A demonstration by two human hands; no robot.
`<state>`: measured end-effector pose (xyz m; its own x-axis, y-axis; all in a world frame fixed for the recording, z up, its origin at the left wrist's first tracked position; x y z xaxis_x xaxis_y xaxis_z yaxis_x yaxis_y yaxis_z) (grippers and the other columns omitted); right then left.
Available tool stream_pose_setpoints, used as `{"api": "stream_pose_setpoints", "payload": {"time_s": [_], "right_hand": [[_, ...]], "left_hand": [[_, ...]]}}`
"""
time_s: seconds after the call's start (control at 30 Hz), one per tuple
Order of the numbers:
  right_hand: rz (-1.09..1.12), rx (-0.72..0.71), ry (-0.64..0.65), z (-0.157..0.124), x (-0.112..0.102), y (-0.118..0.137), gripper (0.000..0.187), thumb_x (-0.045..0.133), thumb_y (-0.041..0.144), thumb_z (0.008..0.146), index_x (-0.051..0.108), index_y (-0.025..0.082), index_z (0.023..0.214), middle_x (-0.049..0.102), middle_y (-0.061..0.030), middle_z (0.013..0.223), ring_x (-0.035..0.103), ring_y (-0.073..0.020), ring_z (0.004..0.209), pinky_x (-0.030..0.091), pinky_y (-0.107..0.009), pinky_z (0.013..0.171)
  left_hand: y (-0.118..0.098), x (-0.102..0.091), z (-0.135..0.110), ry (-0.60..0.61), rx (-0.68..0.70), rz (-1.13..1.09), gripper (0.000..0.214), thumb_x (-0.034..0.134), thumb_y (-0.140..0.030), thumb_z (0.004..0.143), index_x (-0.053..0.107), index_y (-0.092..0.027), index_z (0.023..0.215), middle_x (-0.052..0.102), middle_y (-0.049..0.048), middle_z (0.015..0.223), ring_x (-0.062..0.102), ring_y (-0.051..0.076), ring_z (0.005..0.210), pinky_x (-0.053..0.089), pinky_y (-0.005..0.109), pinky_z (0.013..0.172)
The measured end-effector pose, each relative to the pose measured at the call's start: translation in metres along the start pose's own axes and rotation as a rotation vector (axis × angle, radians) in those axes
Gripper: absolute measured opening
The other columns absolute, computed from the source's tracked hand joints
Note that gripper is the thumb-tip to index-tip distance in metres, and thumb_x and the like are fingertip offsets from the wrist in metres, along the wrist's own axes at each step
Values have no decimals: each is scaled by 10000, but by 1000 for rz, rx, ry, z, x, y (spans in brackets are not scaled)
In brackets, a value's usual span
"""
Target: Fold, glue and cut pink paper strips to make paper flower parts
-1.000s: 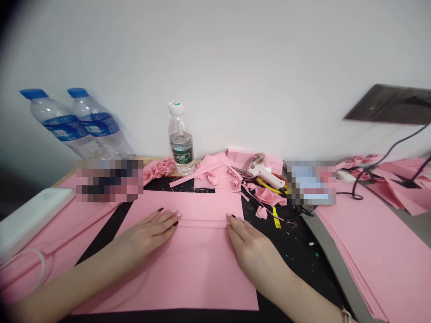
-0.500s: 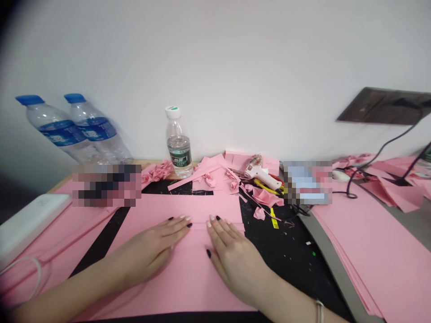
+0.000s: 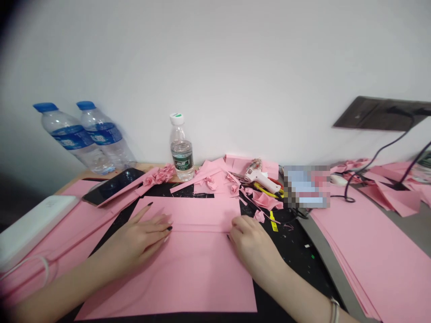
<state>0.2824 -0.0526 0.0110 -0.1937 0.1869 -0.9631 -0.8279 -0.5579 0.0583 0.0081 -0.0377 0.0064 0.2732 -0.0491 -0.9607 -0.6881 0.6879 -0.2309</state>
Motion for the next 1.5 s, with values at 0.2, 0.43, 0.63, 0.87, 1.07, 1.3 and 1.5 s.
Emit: {"api": "stream_pose_setpoints", "payload": {"time_s": [0.2,0.43,0.63,0.87,1.07,1.3,1.5], "right_hand": [[210,178,348,42,-12,-13,226,566,20,790,561,174,624,615,-34,728,576,-155,668,406,-251,590],[300,205,391,45,-13,-13,141,524,57,848,587,171,796,658,-43,809,590,-165,712,407,-252,626],[401,200,401,41,-6,-12,164,549,57,830,550,181,723,632,-43,810,574,-171,739,416,-260,666],[610,225,357,49,-15,-19,159,505,71,812,497,201,720,541,43,624,501,-121,586,368,-216,540],[740,210,263,63,-23,-23,124,560,172,817,515,196,704,570,32,631,543,-124,598,413,-227,562],[306,468,-305,57,-39,-79,201,513,274,879,596,192,1044,710,-86,926,669,-229,816,503,-347,725],[-216,590,-214,46,-16,-129,306,521,245,875,569,111,1145,653,-203,1039,617,-324,927,476,-410,757]], "left_hand": [[3,-15,45,164,-82,100,238,579,-49,810,688,-169,636,747,62,793,692,270,939,272,589,1099],[12,-17,68,289,-161,-32,140,692,-65,698,647,-191,738,736,-16,687,683,216,752,229,627,1062],[10,-19,70,313,-126,-26,114,711,-99,694,639,-184,667,718,-15,719,658,199,727,264,612,1038],[4,-19,63,297,-30,-192,174,538,-95,799,582,-179,652,640,23,790,603,206,841,433,336,842],[-7,-11,65,358,-105,-529,290,436,-271,890,390,-200,613,452,-40,616,420,132,576,312,243,538],[1,-6,64,167,-269,-537,284,342,-361,943,389,-218,703,485,-29,694,490,152,642,379,255,577],[3,4,67,157,-463,-746,256,258,-402,969,401,-241,831,468,-69,558,462,131,356,316,223,334]]}}
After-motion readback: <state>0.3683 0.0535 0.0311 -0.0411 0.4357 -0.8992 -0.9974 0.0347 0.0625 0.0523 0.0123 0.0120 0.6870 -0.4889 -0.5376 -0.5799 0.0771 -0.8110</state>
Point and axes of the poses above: each hand's wrist, its own z-axis towards the middle knuckle, its own x-axis out of the palm, y = z × x, the point moved 3 cm from there along z, towards the middle knuckle
